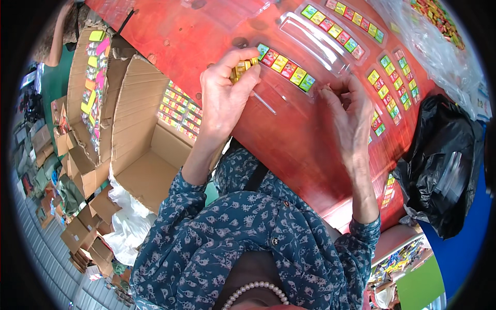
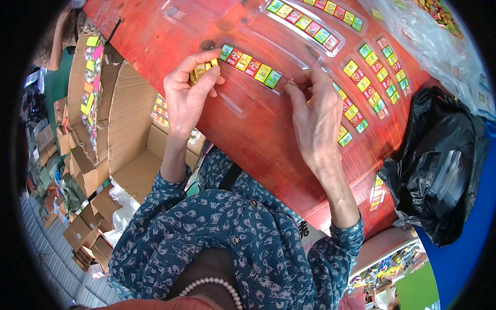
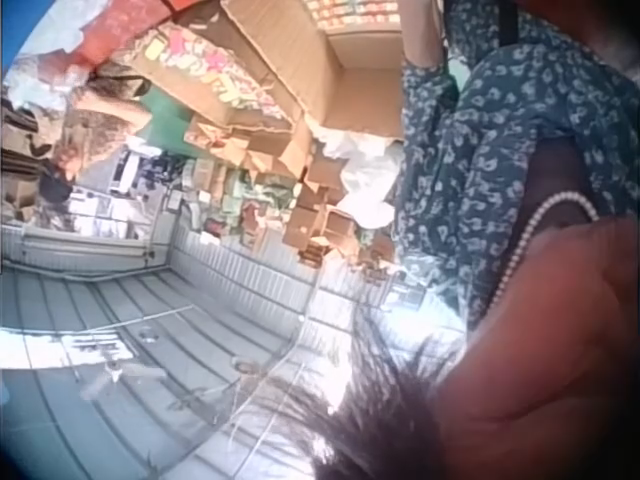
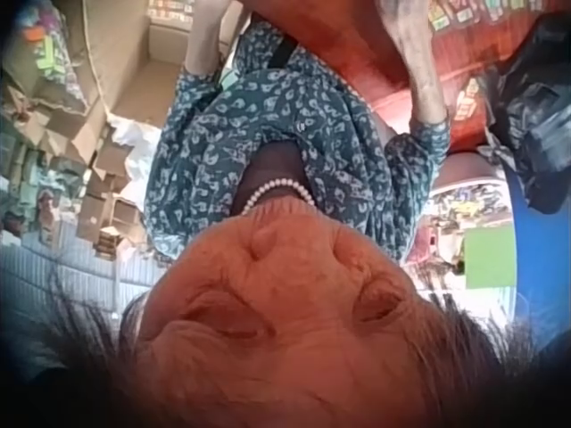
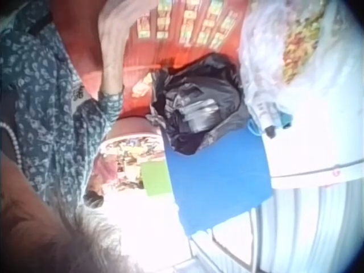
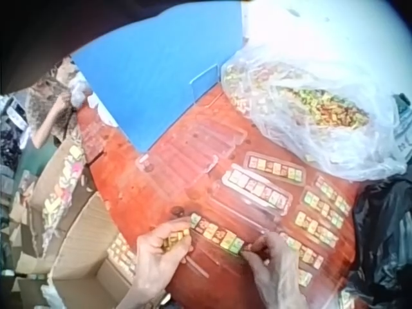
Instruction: Sorting and placing small wrapped items into plastic trays at a workstation.
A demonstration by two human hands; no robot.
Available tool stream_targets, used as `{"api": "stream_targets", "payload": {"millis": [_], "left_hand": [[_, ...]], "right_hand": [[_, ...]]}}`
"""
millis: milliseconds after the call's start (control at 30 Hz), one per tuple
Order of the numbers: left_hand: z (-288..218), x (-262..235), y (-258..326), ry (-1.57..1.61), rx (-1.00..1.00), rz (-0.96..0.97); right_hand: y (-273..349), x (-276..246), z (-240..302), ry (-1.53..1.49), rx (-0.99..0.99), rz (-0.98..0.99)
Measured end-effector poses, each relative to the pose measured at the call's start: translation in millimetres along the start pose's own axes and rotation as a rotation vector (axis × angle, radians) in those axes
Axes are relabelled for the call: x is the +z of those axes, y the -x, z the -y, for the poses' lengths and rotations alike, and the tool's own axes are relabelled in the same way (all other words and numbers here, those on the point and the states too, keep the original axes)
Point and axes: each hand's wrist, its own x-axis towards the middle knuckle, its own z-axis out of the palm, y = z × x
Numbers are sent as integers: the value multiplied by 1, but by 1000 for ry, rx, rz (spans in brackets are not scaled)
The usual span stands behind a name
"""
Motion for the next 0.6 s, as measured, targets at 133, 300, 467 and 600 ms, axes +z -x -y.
{"api": "stream_targets", "payload": {"millis": [133,300,467,600], "left_hand": [[-2,2,-1,32,-21,-9],[-3,6,-3,108,-58,10],[-1,9,-5,121,-47,17],[-4,7,-2,129,-69,10]], "right_hand": [[1,3,2,-92,50,-6],[-1,3,-4,-12,-30,-17],[-2,2,-4,-35,-47,-17],[-7,-2,0,-102,19,20]]}}
